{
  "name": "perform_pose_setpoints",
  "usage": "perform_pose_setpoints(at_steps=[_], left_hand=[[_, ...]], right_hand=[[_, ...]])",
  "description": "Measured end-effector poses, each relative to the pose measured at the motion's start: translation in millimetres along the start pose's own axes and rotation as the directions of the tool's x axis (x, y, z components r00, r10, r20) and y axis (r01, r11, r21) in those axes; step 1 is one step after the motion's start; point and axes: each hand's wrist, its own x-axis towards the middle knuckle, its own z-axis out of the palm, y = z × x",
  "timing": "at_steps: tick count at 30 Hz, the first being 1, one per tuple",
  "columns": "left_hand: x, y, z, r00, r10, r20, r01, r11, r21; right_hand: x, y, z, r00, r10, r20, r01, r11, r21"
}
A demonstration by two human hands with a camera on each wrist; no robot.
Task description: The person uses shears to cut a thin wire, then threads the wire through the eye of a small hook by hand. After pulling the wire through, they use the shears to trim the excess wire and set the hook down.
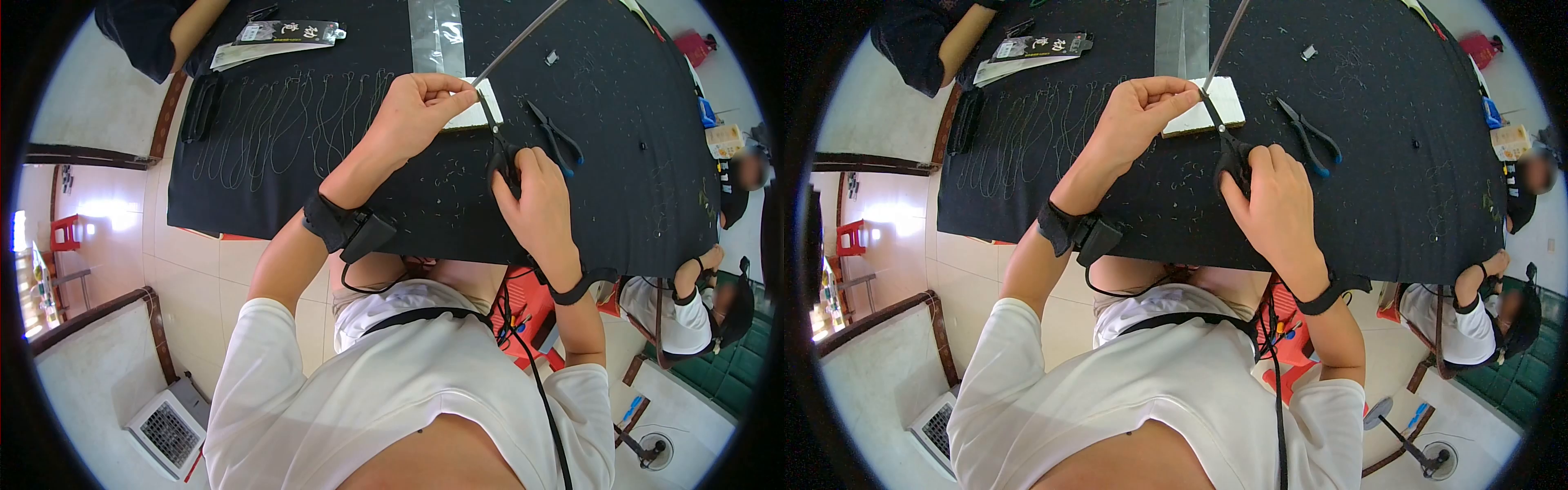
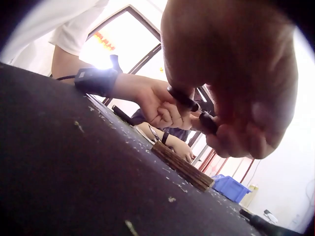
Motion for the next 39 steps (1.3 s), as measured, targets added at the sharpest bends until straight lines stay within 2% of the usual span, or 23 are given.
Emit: perform_pose_setpoints(at_steps=[19, 28, 39], left_hand=[[0.1, 0.7, -0.6, 1.000, -0.012, 0.007, 0.011, 0.996, 0.088], [-0.4, 4.6, -1.0, 0.998, -0.057, 0.006, 0.056, 0.993, 0.103], [0.5, -0.3, -1.3, 0.999, -0.036, 0.007, 0.035, 0.993, 0.110]], right_hand=[[-4.0, 3.7, 5.9, 1.000, -0.019, -0.003, 0.019, 0.999, -0.039], [-3.9, 1.4, 2.7, 1.000, -0.007, 0.012, 0.007, 1.000, -0.002], [-4.0, 0.9, 1.2, 0.999, -0.003, 0.032, 0.001, 0.999, 0.045]])
